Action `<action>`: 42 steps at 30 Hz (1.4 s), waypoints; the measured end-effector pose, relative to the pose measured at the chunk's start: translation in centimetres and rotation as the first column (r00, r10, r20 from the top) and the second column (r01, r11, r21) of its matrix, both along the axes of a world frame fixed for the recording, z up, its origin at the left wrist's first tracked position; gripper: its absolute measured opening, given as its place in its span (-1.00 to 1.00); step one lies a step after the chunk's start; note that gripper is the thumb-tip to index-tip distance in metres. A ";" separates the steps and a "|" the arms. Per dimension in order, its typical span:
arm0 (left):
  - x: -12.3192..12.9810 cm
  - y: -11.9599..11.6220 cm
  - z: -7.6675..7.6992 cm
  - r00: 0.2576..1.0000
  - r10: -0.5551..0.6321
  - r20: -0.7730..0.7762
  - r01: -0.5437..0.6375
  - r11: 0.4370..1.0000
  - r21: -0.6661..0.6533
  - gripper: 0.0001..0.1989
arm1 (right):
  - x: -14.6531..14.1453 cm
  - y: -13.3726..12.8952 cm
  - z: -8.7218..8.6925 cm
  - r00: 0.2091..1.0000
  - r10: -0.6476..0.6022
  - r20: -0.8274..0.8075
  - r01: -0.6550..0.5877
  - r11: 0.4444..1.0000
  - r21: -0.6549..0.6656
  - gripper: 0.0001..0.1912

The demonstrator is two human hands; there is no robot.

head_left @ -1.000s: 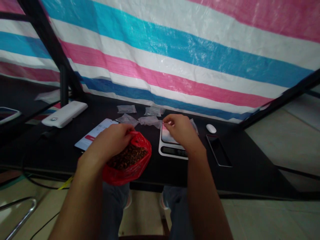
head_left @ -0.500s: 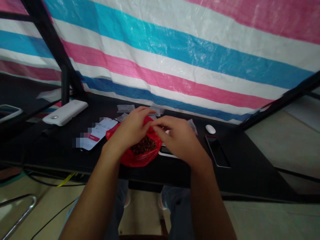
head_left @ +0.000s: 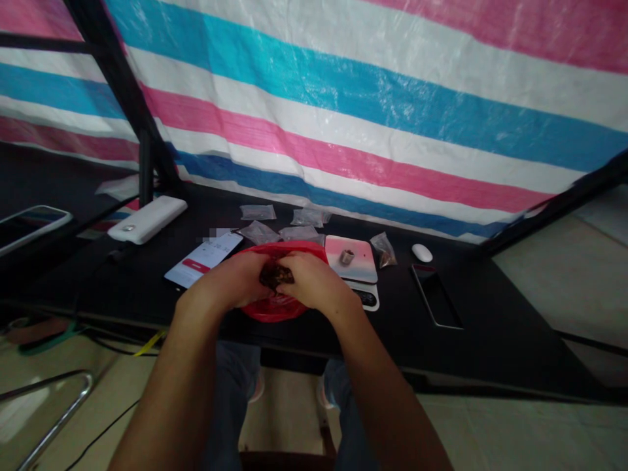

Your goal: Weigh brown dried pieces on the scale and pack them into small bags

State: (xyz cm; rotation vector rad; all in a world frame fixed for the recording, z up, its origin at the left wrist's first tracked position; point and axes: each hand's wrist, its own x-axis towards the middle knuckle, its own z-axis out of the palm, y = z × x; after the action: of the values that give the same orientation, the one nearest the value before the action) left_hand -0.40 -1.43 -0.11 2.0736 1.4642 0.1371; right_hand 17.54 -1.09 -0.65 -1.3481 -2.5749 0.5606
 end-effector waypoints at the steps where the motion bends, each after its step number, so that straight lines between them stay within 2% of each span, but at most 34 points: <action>1: -0.1 0.0 0.1 0.999 0.017 -0.051 -0.016 1.000 0.003 -0.68 | -0.1 0.2 -0.1 1.000 0.020 -0.007 -0.020 1.000 -0.014 -0.72; 5: -0.5 0.1 0.4 0.974 0.055 -0.221 -0.052 0.998 0.019 -0.74 | -0.4 0.7 -0.4 0.996 0.073 -0.055 -0.074 0.997 -0.019 -0.76; 8: -0.5 0.1 0.6 0.965 0.073 -0.253 -0.069 0.997 0.025 -0.76 | -0.4 0.9 -0.5 0.994 0.084 -0.064 -0.084 0.996 -0.001 -0.77; 15: -0.1 0.0 0.8 0.978 0.090 -0.187 -0.075 0.994 0.084 -0.77 | 0.2 0.7 0.3 0.999 0.041 -0.023 -0.040 0.999 0.007 -0.79; 26: 0.3 0.0 1.1 0.992 0.083 -0.100 -0.077 0.995 0.064 -0.77 | 2.4 0.3 1.7 0.971 0.040 -0.237 -0.051 0.998 -0.041 -0.79; 28: 0.1 0.1 0.9 0.992 0.070 -0.106 -0.063 0.996 0.068 -0.77 | 3.4 0.0 2.6 0.950 0.002 -0.313 -0.012 0.999 -0.031 -0.82; 31: -0.1 0.3 0.5 0.992 0.055 -0.109 -0.046 0.996 0.081 -0.79 | 5.8 -0.4 4.4 0.894 -0.112 -0.434 0.121 0.993 -0.006 -0.84; 34: -0.3 0.4 0.1 0.993 0.061 -0.096 -0.053 0.994 0.091 -0.79 | 8.7 -0.1 5.4 0.875 -0.241 -0.420 0.282 0.959 0.038 -0.85; 37: -0.3 0.5 0.0 0.994 0.067 -0.083 -0.061 0.995 0.074 -0.77 | 11.0 0.9 5.1 0.890 -0.335 -0.310 0.381 0.919 0.100 -0.85; 42: -0.1 0.5 0.2 0.995 0.051 -0.083 -0.049 0.998 0.026 -0.73 | 12.3 2.4 3.7 0.916 -0.347 -0.204 0.372 0.923 0.100 -0.83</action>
State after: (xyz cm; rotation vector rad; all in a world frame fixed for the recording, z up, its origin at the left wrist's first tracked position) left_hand -0.52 -0.89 0.09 2.0853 1.5727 0.0894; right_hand 29.86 1.29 3.04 -1.5895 -2.1060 0.4114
